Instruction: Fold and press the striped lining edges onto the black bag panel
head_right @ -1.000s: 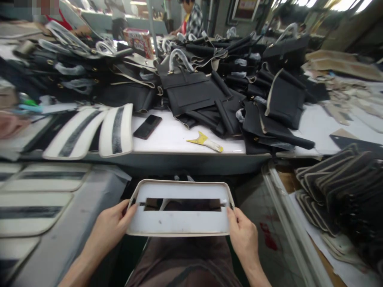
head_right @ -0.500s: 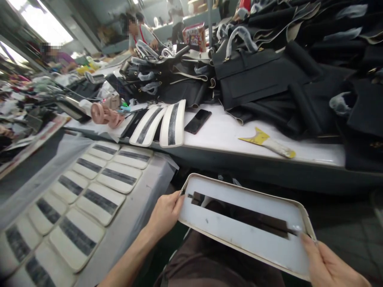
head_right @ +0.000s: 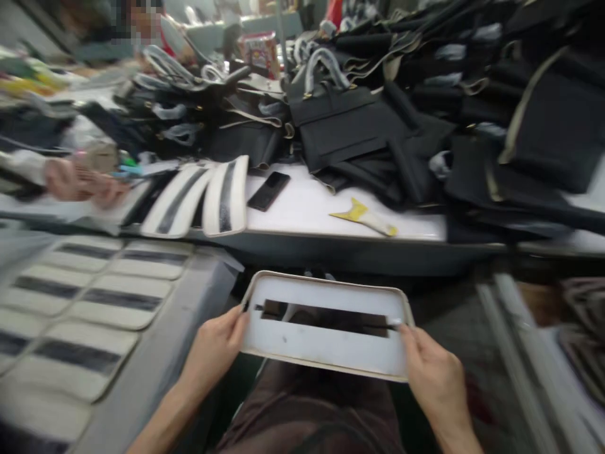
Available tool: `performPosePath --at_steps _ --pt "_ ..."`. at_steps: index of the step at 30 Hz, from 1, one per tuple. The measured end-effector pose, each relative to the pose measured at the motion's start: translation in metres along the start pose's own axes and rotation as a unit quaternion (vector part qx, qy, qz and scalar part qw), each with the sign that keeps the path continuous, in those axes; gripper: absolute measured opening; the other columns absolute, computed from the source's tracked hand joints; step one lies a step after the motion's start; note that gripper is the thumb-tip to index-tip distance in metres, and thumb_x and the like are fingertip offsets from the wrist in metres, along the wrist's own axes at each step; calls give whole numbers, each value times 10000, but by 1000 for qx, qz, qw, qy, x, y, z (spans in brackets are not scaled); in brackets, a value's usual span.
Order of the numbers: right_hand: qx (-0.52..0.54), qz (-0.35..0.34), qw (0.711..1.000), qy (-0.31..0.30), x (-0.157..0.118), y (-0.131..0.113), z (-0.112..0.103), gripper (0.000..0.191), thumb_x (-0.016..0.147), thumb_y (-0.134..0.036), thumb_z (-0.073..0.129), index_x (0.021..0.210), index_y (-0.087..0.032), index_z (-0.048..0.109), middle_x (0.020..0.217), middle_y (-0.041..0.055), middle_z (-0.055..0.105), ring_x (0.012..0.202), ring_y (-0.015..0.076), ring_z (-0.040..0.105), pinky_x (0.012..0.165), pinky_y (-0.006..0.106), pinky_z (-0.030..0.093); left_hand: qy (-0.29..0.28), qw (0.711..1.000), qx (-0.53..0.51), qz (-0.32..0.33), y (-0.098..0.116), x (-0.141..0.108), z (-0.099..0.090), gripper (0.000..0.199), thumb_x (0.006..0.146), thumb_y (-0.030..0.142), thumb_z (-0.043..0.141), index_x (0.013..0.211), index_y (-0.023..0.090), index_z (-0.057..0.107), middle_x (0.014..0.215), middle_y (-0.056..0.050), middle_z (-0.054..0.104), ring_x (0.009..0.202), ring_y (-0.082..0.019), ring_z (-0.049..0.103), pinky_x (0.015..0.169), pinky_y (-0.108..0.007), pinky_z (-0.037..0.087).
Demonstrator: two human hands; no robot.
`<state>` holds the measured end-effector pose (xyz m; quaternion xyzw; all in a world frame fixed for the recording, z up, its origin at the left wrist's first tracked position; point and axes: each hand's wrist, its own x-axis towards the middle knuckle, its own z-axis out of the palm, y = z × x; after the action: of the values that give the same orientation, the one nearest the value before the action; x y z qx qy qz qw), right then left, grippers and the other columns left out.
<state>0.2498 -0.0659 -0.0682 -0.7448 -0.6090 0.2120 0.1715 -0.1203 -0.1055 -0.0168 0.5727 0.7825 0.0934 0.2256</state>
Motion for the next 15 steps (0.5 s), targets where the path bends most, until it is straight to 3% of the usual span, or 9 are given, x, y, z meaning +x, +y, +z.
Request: performPosePath --at_steps 3,6,9,12,15 --pt "63 8 998 -2 -9 -14 -4 554 905 -652 400 631 -200 566 549 17 530 519 145 457 482 237 304 -37 999 -23 -21 -8 -3 3 422 934 510 350 1055 216 627 811 -58 706 811 -258 685 651 -292 390" --pt "143 35 989 -18 -20 -12 -7 519 880 -653 480 823 -179 683 648 31 629 587 168 557 521 217 390 -79 995 -45 -40 -12 -6 5 565 858 623 381 1194 216 584 866 -54 719 884 -283 686 702 -297 438" --pt "225 58 972 -22 -31 -11 -7 604 859 -666 509 1084 -140 704 815 87 707 743 241 651 608 243 491 -90 992 -51 -68 -11 -11 5 666 825 654 360 1270 195 548 842 -50 721 889 -293 690 717 -306 463" --pt "251 76 965 -17 -35 -14 -4 684 858 -695 484 1142 -109 695 836 112 716 795 275 666 630 264 521 -82 992 -60 -78 -11 -12 7 701 821 658 353 1305 184 535 885 -49 729 900 -289 694 720 -303 476" --pt "220 72 973 -1 -37 -13 -4 709 867 -721 438 1071 -105 723 795 102 714 744 258 663 604 249 509 -74 992 -74 -74 -11 -8 10 702 834 669 354 1305 185 546 906 -51 733 915 -285 694 725 -298 482"
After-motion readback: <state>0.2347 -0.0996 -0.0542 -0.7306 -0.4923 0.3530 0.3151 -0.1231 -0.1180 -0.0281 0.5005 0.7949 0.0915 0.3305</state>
